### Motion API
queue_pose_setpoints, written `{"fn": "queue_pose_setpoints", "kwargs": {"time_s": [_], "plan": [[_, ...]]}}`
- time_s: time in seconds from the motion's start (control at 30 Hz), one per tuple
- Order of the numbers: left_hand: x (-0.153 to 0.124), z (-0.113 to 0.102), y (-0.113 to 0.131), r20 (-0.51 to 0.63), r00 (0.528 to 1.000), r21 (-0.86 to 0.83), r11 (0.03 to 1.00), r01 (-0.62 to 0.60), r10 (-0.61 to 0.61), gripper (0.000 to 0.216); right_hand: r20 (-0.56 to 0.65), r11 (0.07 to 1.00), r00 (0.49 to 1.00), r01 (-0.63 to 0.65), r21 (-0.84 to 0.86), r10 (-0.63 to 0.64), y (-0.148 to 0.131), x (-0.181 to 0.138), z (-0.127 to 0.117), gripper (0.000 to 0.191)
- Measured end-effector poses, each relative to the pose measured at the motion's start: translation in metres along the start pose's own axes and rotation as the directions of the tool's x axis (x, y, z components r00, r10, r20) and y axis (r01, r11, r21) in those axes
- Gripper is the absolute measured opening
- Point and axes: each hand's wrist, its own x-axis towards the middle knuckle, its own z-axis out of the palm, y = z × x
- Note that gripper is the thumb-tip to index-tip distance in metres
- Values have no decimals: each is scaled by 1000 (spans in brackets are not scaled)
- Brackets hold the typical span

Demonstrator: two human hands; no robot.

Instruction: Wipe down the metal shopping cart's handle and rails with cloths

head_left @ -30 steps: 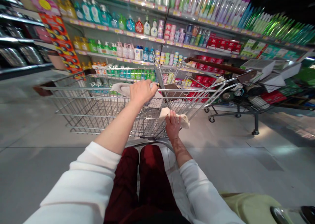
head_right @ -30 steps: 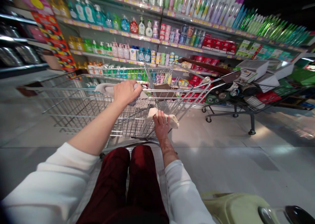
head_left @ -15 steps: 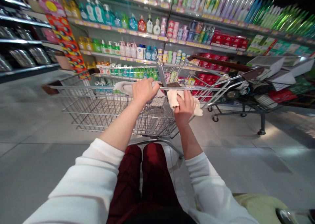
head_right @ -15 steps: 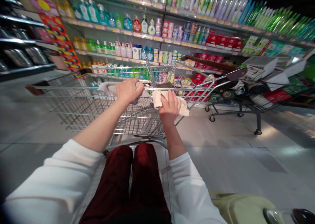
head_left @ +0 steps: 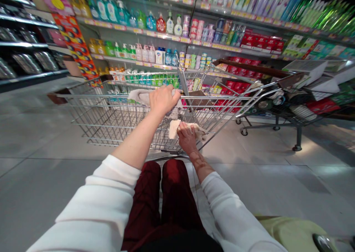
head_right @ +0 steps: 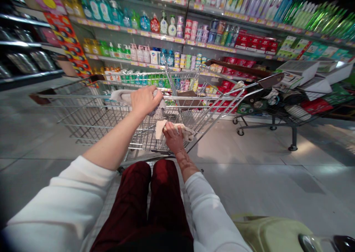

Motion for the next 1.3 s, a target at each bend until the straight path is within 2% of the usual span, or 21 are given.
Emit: {"fn": "queue_pose_setpoints", "kwargs": {"time_s": [0.13, 0.2, 0.23, 0.3, 0.4, 0.47, 0.6, 0.73, 0.87, 0.97, 1.1, 1.17, 1.23, 1.3], "plan": [[-1, -1, 1, 11, 1000, 17, 1000, 12, -12, 48, 89, 995, 994, 65, 72, -71, 6, -1, -15, 35], [-1, -1, 1, 10, 1000, 28, 1000, 13, -13, 48, 64, 995, 995, 73, 70, -77, 18, 6, -30, 33], [-1, -1, 1, 8, 1000, 31, 999, 13, -13, 48, 21, 998, 999, 48, 46, -49, 27, 11, -39, 32], [-1, -1, 1, 6, 1000, 28, 1000, 12, -12, 47, -127, 996, 989, -83, -24, 80, 46, 25, -60, 30], [-1, -2, 0, 9, 1000, 16, 1000, 15, -15, 47, -383, 944, 883, -323, -73, 272, 73, 49, -87, 34], [-1, -2, 0, 10, 1000, 13, 1000, 16, -17, 47, -444, 922, 841, -380, -80, 309, 83, 60, -93, 38], [-1, -1, -1, 2, 1000, -5, 1000, 13, -12, 47, -350, 926, 884, -365, -99, 311, 79, 47, -72, 39], [-1, 0, -1, 1, 1000, -12, 1000, 6, -6, 46, -176, 968, 962, -230, -100, 211, 53, -1, -33, 39], [-2, -1, 0, -3, 1000, -2, 1000, 5, -5, 46, -96, 987, 987, -138, -85, 129, 36, -39, -8, 36], [-2, -1, 0, -1, 1000, 3, 1000, 16, -16, 46, -58, 991, 991, -126, -50, 123, 37, -44, -10, 32], [-3, -1, 0, -4, 1000, -6, 1000, 19, -19, 47, -101, 998, 993, -58, -36, 54, 58, -25, -41, 31], [-3, 0, 0, -7, 1000, -11, 1000, 19, -19, 46, -207, 988, 970, -140, -66, 124, 78, -7, -65, 34], [-3, 0, -1, -15, 1000, -13, 1000, 18, -18, 45, -362, 953, 901, -289, -91, 239, 103, 15, -86, 36], [-3, 0, -1, -18, 1000, -11, 1000, 17, -17, 45, -490, 924, 822, -375, -80, 291, 129, 37, -102, 38]]}}
